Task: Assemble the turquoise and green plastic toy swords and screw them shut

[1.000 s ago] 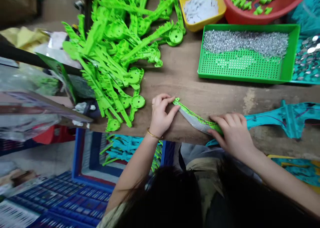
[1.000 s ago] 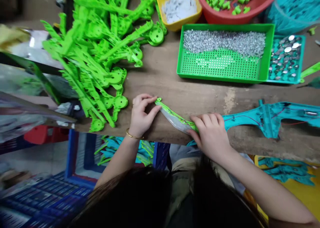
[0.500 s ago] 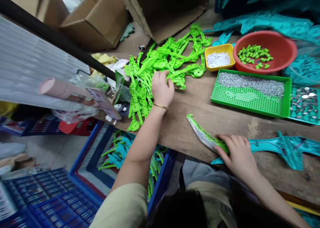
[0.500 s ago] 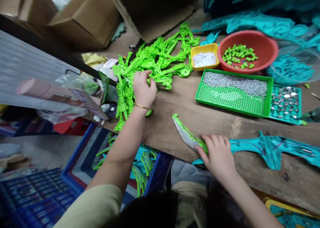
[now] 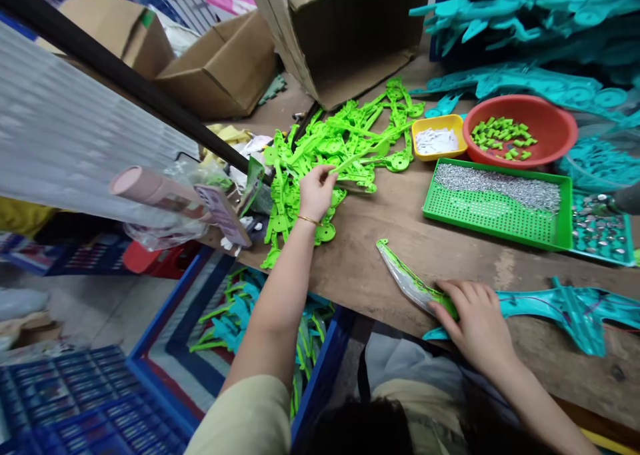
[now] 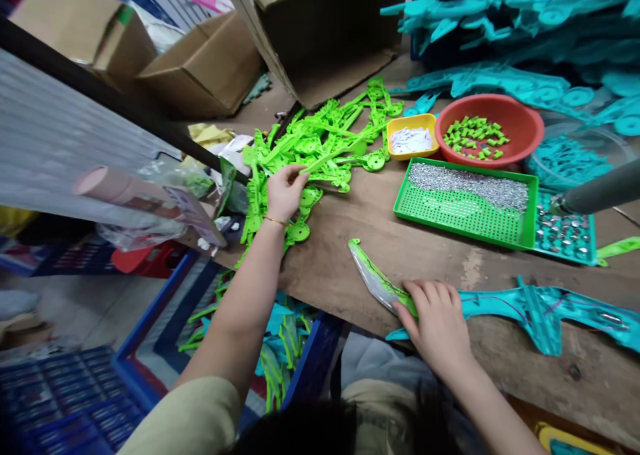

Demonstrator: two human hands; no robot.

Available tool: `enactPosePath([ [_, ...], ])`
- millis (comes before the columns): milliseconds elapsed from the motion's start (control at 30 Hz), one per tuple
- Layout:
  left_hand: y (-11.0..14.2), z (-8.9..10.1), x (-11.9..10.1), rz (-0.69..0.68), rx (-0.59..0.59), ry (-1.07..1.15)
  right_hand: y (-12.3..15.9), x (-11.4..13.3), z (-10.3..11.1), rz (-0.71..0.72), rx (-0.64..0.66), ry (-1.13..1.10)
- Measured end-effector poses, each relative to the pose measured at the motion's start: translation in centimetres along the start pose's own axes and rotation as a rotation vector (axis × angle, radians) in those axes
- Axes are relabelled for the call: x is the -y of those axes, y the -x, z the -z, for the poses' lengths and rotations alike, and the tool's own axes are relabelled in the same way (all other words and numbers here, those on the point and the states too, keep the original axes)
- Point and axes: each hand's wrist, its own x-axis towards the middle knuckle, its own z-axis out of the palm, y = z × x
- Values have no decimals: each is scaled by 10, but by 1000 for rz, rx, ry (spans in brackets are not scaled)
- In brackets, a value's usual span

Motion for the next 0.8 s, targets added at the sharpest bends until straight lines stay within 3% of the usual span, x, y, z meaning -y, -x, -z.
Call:
enactPosePath([
  [200,-20,29,10,39,-11,0,-1,0,-2,3,-2,-10],
  [333,-37,35,4,-59,-51,-175,1,1,-4,6,-14,-9],
  [433,-60,4,-17,-208,-4,-413,2,2,-4,3,-24,-13],
  [567,-103,-59,-46,-268,251,-667,2,3,-6,0,-28,-34],
  [633,-121,-82,-53,-267,365,-766,2,2,-7,-1,-36,-41],
  [700,-132,-94,-54,-255,452,-808,2,0,-9,29,-55,-33],
  [800,-133,-99,-51,-236,502,-819,2,-2,-12,82,-87,-10],
])
